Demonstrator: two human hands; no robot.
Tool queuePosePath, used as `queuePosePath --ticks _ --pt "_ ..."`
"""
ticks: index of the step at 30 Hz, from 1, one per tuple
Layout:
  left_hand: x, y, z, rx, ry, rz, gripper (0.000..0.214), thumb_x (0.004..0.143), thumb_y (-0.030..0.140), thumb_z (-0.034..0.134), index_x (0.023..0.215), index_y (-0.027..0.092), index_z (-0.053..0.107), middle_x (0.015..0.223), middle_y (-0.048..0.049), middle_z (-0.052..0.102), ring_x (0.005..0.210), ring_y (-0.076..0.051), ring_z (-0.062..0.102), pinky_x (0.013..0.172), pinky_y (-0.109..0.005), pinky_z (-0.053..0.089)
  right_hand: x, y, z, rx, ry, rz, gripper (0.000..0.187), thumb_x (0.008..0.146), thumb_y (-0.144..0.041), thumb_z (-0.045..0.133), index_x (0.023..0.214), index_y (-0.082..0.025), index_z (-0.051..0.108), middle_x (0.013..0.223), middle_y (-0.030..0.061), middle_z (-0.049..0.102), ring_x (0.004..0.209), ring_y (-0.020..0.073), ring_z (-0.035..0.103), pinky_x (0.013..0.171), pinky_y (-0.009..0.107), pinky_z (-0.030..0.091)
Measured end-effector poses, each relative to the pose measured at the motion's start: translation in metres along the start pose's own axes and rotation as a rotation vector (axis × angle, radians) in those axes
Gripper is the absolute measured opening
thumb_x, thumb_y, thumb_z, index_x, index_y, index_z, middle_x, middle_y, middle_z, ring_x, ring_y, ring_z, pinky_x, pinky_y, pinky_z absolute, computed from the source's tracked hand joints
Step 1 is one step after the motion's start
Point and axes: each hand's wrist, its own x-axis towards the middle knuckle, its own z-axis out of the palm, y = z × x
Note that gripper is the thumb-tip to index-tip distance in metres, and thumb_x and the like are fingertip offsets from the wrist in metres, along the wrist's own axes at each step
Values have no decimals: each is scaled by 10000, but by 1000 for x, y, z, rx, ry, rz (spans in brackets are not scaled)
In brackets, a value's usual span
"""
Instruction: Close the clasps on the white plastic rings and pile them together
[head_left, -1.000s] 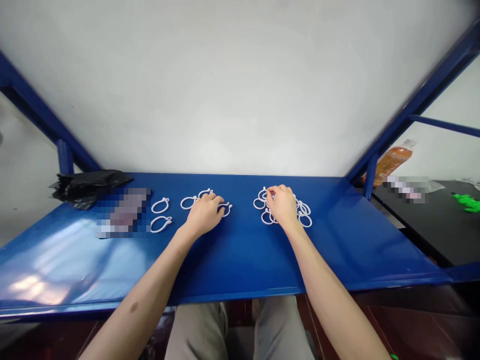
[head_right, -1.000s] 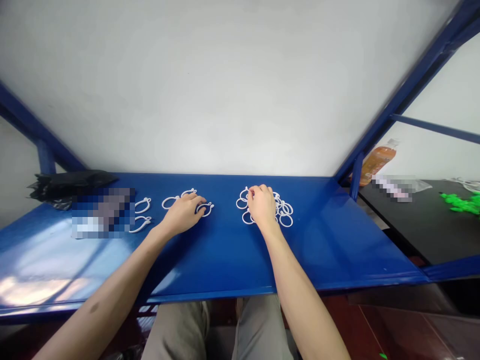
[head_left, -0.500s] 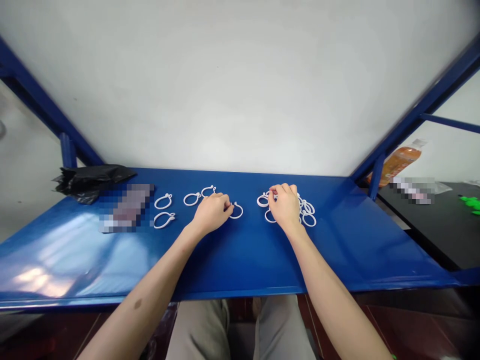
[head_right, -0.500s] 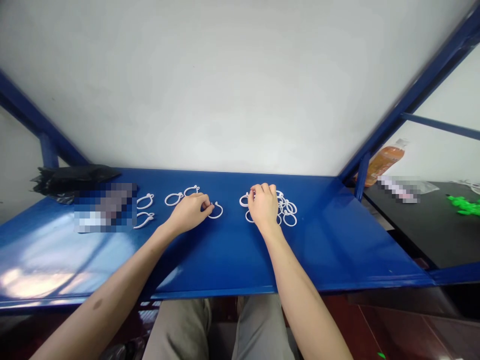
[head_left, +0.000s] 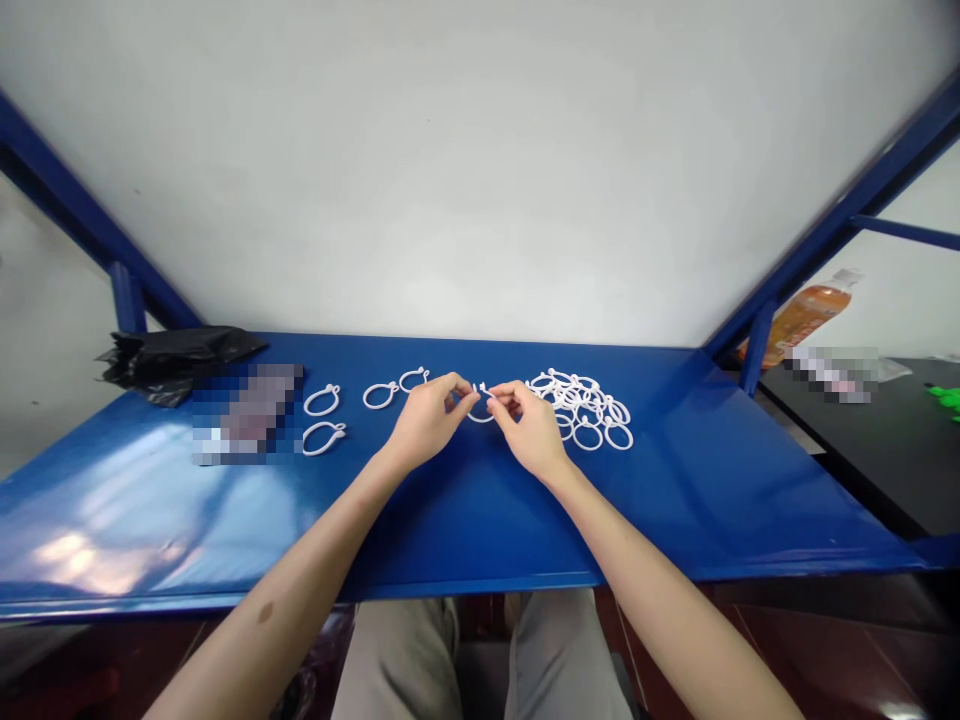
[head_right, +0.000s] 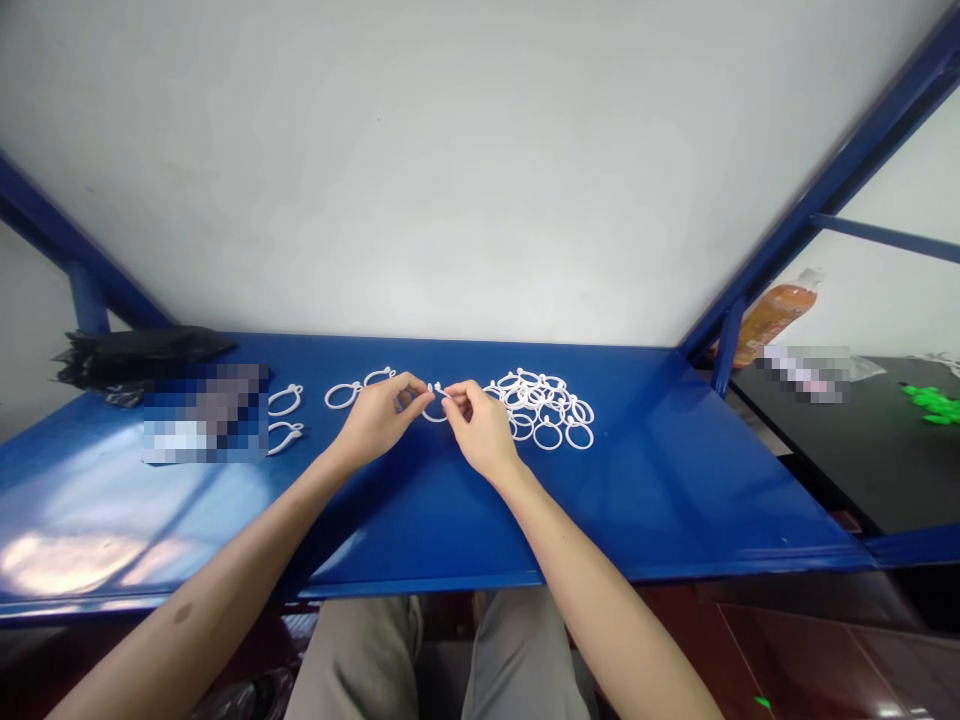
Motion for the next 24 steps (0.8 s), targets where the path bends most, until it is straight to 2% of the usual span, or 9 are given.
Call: queuePosePath --ticks 3,7,11,16,18,21,24 --pt "0 -1 2 -94 -21 -39 163 922 365 586 931 222 663 869 -31 743 764 -185 643 709 -296 476 -1 1 1 5 -6 -21 132 947 -328 589 960 -235 681 872 17 747 766 182 695 732 313 532" --pt "-2 -1 4 -111 -10 10 161 926 323 550 831 214 621 774 -8 702 704 -157 602 681 -277 465 -4 1 1 -40 -12 -105 128 958 -297 581 902 -241 682 947 30 761 847 202 701 787 333 532" --pt "-4 2 4 -137 -34 45 168 912 302 558 772 212 582 717 13 661 662 -141 575 656 -268 451 -6 2 -1 -106 -40 -199 145 973 -285 572 895 -253 690 909 36 745 862 215 689 807 352 534" --pt "0 2 -2 -156 -130 30 162 935 366 577 900 225 647 801 5 713 725 -164 627 685 -279 470 -1 2 -10 -209 -13 -287 180 1001 -290 539 995 -256 716 948 49 735 906 221 679 853 368 533" --pt "4 -6 -5 -47 -117 30 201 962 388 545 982 236 676 897 -23 738 831 -200 646 776 -317 485 4 5 -19 -322 22 -276 216 1008 -284 512 1031 -242 722 978 72 714 941 233 667 880 384 527" --pt "6 -27 -11 300 36 -10 214 961 349 532 1022 223 694 1031 -102 721 1038 -302 599 922 -429 450 10 15 -39 -527 106 -193 264 1009 -289 482 1040 -218 734 1019 109 668 940 256 638 860 408 524" --pt "6 -46 -13 577 59 -88 208 921 311 567 1027 191 700 1120 -175 678 1115 -382 530 910 -499 425 13 25 -54 -687 147 -130 252 990 -265 499 1004 -206 744 969 125 667 937 292 589 821 434 508"
